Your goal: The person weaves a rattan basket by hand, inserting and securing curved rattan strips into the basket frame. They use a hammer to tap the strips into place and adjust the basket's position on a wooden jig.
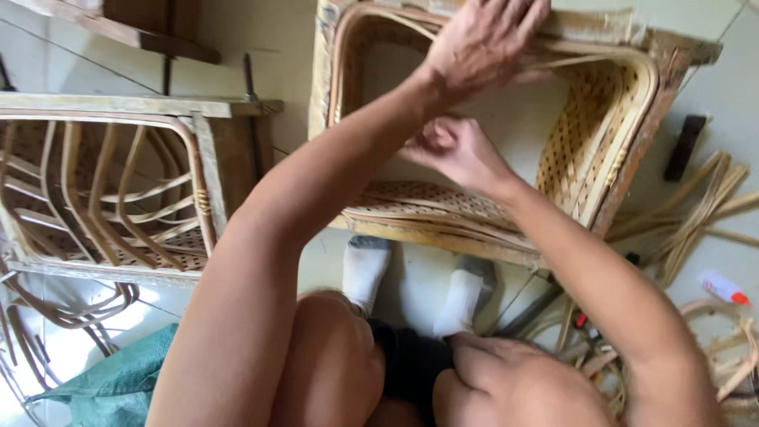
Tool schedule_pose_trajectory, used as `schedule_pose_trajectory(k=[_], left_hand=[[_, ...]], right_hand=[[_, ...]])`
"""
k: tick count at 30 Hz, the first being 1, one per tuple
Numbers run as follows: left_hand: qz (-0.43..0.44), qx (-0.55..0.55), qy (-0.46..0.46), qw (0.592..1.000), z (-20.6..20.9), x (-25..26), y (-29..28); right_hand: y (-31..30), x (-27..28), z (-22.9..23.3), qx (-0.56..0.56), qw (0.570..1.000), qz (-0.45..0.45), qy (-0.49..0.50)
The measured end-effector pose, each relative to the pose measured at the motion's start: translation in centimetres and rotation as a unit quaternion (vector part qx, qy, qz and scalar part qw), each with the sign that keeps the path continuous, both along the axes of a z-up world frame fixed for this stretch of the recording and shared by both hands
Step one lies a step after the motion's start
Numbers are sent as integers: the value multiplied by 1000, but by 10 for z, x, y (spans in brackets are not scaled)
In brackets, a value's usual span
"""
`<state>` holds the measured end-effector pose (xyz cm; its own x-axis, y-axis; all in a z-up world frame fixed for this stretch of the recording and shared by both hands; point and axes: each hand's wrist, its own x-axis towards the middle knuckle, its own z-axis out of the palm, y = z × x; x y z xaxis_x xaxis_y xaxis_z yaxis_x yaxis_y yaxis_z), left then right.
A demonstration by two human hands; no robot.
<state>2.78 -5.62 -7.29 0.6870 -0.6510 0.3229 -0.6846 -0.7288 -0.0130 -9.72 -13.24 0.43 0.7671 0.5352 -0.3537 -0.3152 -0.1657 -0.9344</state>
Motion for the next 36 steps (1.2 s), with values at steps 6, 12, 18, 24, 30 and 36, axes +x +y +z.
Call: schedule_pose_trajectory(k=[6, 12, 18, 24, 30, 36], left_hand=[[-12, 83, 97, 992, 20, 0, -3], [-1, -198, 133, 971, 109, -6, 54], [318, -217, 146, 911, 96, -77, 158], [322, -216, 150, 910, 47, -96, 161], [306, -198, 119, 924, 42, -96, 166], [287, -183, 93, 935, 76, -92, 163]], right_hand=[[99, 63, -43, 152, 955, -211, 144], [96, 65, -15, 234, 895, -359, 125], [62, 56, -27, 183, 872, -405, 207], [58, 50, -30, 217, 878, -398, 153], [67, 51, -40, 212, 881, -401, 134], [31, 47, 1, 160, 953, -224, 130]])
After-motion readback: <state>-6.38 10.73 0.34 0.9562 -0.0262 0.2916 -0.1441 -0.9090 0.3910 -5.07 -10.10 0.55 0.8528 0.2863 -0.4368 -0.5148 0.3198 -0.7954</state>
